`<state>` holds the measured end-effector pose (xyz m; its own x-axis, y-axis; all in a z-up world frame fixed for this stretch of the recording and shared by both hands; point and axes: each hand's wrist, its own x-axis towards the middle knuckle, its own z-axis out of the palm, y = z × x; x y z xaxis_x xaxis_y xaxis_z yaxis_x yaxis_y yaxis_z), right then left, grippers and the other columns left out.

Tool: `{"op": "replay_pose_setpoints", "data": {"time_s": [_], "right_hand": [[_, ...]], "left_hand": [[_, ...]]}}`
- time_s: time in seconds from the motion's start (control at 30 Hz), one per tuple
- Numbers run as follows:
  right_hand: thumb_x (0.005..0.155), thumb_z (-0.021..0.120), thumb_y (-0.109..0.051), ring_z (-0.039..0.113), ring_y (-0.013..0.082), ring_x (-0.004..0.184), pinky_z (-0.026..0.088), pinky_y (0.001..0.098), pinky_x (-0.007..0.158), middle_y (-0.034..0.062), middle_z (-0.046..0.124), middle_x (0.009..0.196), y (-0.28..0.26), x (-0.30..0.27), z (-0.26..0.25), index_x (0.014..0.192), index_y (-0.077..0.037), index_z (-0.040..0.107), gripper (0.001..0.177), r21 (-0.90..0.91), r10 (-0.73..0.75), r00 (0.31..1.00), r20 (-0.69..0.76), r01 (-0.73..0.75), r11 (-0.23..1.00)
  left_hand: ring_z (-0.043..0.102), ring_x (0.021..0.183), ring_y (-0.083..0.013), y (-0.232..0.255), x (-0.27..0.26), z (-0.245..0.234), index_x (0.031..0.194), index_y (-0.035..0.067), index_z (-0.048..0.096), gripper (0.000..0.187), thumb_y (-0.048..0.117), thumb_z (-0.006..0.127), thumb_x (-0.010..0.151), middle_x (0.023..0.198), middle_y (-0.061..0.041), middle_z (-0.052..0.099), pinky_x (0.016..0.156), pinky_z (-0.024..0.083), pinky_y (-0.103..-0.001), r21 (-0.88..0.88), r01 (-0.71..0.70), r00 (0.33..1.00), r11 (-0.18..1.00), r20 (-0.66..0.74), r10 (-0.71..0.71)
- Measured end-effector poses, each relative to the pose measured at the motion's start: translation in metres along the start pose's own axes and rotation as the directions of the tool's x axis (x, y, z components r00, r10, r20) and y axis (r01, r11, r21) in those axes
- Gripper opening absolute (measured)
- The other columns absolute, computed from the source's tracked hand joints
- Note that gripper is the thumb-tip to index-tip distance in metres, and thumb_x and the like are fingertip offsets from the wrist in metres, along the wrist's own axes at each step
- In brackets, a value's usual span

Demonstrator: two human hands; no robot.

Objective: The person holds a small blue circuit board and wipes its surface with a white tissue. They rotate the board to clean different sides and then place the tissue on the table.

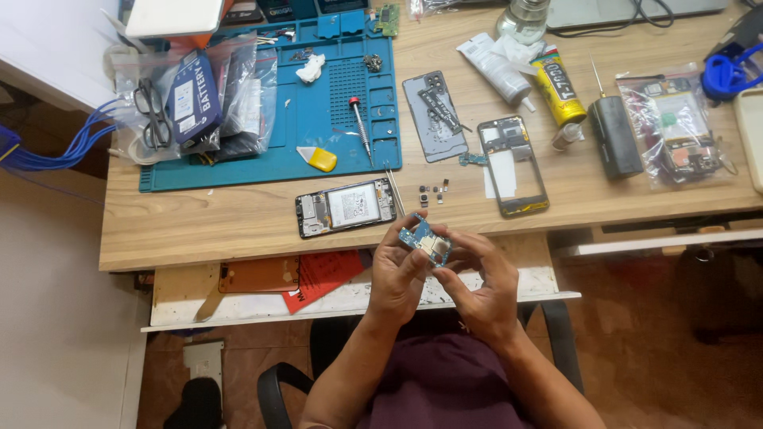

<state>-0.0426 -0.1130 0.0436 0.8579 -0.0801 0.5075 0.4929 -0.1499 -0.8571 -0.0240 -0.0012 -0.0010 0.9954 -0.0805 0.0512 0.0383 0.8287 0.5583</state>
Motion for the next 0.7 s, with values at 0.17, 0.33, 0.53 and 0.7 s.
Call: {"op": "replay_pose_setpoints", "data": {"time_s": [0.17,0.33,0.53,0.7], "right_hand": [[0.072,0.073,-0.013,0.068,0.023,0.066,0.056,0.0289,0.051,0.0197,0.065,0.099,-0.016,0.009,-0.004,0.099,0.006,0.06,0.035,-0.059,-0.017,0.999,-0.045,0.015,0.998],[0.073,0.072,-0.015,0.067,0.0242,0.066,0.056,0.0301,0.052,0.0204,0.064,0.098,-0.014,-0.001,-0.01,0.099,0.007,0.06,0.036,-0.115,-0.032,0.996,-0.077,0.023,0.993],[0.079,0.066,-0.021,0.067,0.0229,0.063,0.056,0.0304,0.051,0.018,0.065,0.091,-0.002,0.002,-0.026,0.1,0.005,0.061,0.033,-0.131,-0.047,0.997,-0.061,0.039,0.991],[0.077,0.068,0.002,0.058,0.0189,0.046,0.048,0.0271,0.047,0.0126,0.062,0.06,0.026,0.021,-0.052,0.08,0.004,0.066,0.005,-0.246,-0.053,0.979,-0.197,0.003,0.969]], "left_hand": [[0.061,0.098,-0.0269,0.0,0.002,0.017,0.126,-0.006,0.042,0.064,0.013,0.072,0.073,0.105,-0.025,0.059,0.085,0.052,-0.037,0.031,0.02,0.999,0.999,0.039,-0.021],[0.06,0.099,-0.0284,-0.003,-0.001,0.019,0.128,-0.008,0.041,0.064,0.009,0.071,0.074,0.105,-0.027,0.059,0.087,0.05,-0.039,0.021,0.061,0.995,0.998,0.083,-0.063],[0.061,0.1,-0.0286,-0.001,0.006,0.02,0.13,-0.006,0.037,0.064,0.016,0.067,0.078,0.105,-0.028,0.059,0.087,0.051,-0.038,0.031,0.072,0.992,0.997,0.103,-0.075],[0.06,0.1,-0.0343,0.009,0.017,0.018,0.131,-0.005,0.036,0.065,0.016,0.067,0.077,0.105,-0.027,0.059,0.081,0.054,-0.037,0.005,0.12,0.99,0.993,0.08,-0.12]]}}
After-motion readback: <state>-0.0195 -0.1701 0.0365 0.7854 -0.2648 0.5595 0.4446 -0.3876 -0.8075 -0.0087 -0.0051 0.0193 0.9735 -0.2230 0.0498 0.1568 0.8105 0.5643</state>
